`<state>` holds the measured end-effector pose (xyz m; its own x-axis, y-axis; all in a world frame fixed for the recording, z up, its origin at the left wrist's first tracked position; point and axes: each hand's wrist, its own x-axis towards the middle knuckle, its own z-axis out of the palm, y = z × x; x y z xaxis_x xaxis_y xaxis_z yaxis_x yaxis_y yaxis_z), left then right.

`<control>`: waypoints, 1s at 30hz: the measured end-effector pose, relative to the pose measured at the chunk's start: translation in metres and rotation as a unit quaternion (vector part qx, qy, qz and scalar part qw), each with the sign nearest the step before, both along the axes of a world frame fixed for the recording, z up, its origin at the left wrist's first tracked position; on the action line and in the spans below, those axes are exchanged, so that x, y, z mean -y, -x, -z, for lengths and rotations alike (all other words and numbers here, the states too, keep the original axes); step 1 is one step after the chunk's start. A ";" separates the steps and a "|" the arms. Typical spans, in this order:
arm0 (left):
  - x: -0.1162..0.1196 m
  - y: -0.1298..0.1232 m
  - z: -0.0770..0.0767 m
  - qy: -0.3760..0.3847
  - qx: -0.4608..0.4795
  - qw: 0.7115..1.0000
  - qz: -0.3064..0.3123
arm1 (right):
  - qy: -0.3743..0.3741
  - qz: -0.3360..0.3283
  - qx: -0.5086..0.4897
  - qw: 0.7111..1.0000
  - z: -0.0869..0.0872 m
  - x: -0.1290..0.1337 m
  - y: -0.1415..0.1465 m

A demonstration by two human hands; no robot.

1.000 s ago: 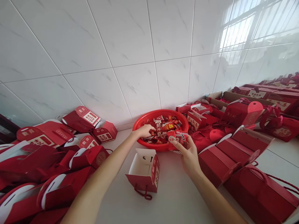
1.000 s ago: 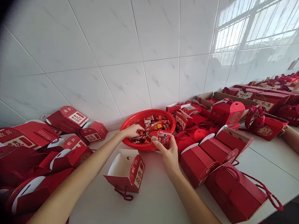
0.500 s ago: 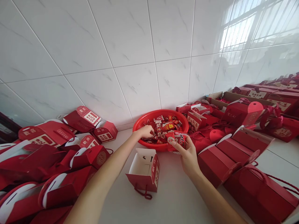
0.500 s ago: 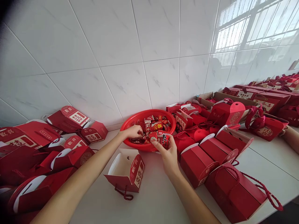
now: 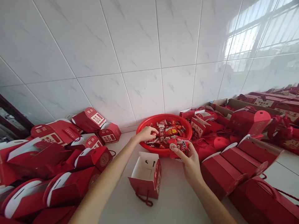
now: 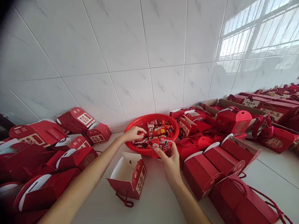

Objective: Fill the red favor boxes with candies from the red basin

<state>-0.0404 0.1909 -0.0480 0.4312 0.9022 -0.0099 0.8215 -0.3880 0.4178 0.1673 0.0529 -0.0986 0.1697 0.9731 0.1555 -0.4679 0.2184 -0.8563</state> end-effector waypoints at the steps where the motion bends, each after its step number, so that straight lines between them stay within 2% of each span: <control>1: 0.005 0.002 -0.003 -0.002 0.022 1.000 -0.003 | -0.001 -0.001 0.000 1.000 0.000 0.000 0.000; 5: 0.033 0.007 -0.013 0.004 0.123 0.992 0.006 | 0.000 -0.006 -0.008 1.000 0.000 0.001 0.002; 9: 0.070 0.009 -0.026 0.034 0.268 0.963 0.027 | 0.001 -0.004 -0.003 1.000 -0.001 0.001 0.002; 13: 0.105 0.013 -0.038 0.033 0.293 0.955 0.037 | 0.007 -0.004 -0.004 1.000 -0.002 0.003 0.003; 17: 0.133 0.019 -0.048 0.070 0.265 0.961 0.031 | 0.004 -0.008 0.004 1.000 -0.003 0.007 0.004; 21: 0.149 0.023 -0.057 0.042 0.173 0.984 0.026 | -0.004 -0.010 0.018 1.000 -0.003 0.009 0.006; 26: 0.155 0.024 -0.058 0.087 0.107 0.988 0.075 | -0.005 -0.016 0.029 0.999 0.002 0.009 0.007; 30: 0.154 0.022 -0.053 0.027 0.114 0.992 0.049 | -0.007 -0.031 0.031 0.999 0.002 0.011 0.007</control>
